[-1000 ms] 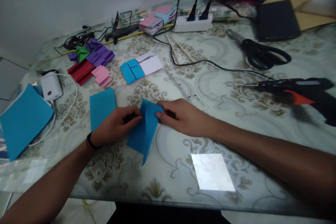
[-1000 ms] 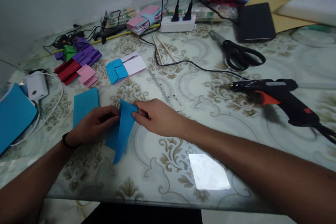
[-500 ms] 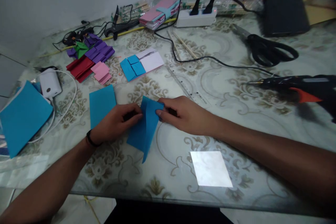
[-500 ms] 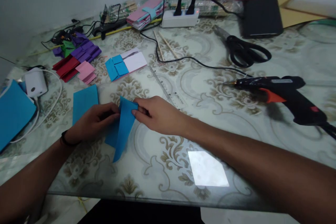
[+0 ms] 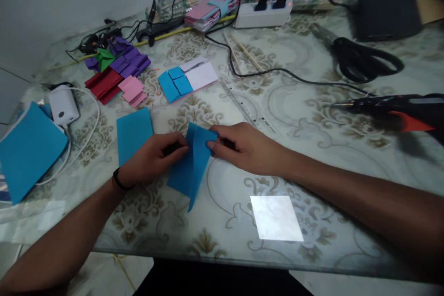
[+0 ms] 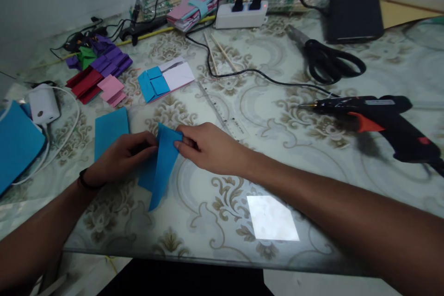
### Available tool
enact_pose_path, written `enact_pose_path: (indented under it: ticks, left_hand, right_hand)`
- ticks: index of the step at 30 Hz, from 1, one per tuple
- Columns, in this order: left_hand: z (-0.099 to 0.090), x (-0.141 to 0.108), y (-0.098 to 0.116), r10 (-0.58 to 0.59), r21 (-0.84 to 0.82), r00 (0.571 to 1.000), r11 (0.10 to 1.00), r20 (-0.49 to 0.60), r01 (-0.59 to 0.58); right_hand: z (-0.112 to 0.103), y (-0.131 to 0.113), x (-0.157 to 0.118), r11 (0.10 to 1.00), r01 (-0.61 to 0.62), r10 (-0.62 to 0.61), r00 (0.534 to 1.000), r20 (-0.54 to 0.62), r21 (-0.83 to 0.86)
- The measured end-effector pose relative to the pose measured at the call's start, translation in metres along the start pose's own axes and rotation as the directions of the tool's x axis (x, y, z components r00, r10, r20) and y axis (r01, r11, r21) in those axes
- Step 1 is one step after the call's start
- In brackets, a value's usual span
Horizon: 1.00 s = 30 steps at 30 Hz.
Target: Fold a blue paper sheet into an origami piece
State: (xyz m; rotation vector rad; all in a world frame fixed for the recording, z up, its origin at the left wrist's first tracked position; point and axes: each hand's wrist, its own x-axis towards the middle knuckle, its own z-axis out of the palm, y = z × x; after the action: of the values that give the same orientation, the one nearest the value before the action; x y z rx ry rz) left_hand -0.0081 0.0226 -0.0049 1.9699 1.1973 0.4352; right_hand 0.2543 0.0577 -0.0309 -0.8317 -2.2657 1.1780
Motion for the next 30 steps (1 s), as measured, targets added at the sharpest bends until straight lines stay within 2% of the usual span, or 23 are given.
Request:
enact_pose_path:
  ticks: [15,30]
  left_hand:
    - [-0.0003,0.0010,-0.0004,0.045,0.004,0.999,0.999,-0.007,-0.045]
    - [-0.0003,0.0014,-0.0008,0.029,-0.002,1.000,1.000,0.002,-0.029]
  right_hand:
    - [-0.0003,-0.0015,0.0006,1.000,-0.015,0.015,1.000,-0.002,-0.021]
    - [0.0005,-0.0027,0.0008,1.000,-0.006,0.006,1.000,-0.017,-0.016]
